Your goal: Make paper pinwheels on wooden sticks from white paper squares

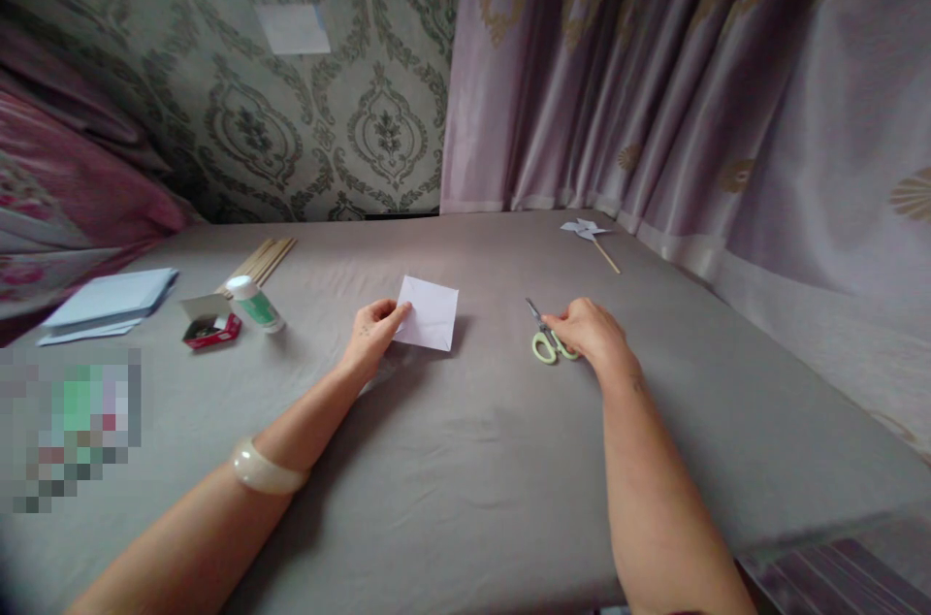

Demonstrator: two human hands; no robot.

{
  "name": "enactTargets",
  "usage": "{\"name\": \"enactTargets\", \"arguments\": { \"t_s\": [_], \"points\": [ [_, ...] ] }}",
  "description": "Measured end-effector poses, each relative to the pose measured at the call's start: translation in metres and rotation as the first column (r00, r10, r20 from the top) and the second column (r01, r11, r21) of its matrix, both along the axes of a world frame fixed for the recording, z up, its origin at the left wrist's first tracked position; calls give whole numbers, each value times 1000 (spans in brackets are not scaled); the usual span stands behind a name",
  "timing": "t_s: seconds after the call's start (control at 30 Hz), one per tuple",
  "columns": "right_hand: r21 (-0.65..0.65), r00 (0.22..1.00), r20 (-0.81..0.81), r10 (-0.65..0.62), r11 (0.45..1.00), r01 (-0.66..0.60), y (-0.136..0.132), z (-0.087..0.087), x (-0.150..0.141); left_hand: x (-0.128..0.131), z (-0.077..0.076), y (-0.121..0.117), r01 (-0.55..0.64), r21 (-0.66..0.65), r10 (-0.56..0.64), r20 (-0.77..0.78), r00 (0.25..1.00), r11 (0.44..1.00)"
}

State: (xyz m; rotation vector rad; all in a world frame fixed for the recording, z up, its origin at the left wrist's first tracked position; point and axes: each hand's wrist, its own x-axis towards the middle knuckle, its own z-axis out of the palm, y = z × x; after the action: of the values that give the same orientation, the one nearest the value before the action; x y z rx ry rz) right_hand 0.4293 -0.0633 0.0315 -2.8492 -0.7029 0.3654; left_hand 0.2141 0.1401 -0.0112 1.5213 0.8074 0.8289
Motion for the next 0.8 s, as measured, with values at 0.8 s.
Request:
{"name": "enactTargets", "arguments": {
  "t_s": [0.8],
  "points": [
    [343,504,386,772,387,-856,53,-47,-93,-8,7,-7,-122,502,350,-391,851,856]
  ]
}}
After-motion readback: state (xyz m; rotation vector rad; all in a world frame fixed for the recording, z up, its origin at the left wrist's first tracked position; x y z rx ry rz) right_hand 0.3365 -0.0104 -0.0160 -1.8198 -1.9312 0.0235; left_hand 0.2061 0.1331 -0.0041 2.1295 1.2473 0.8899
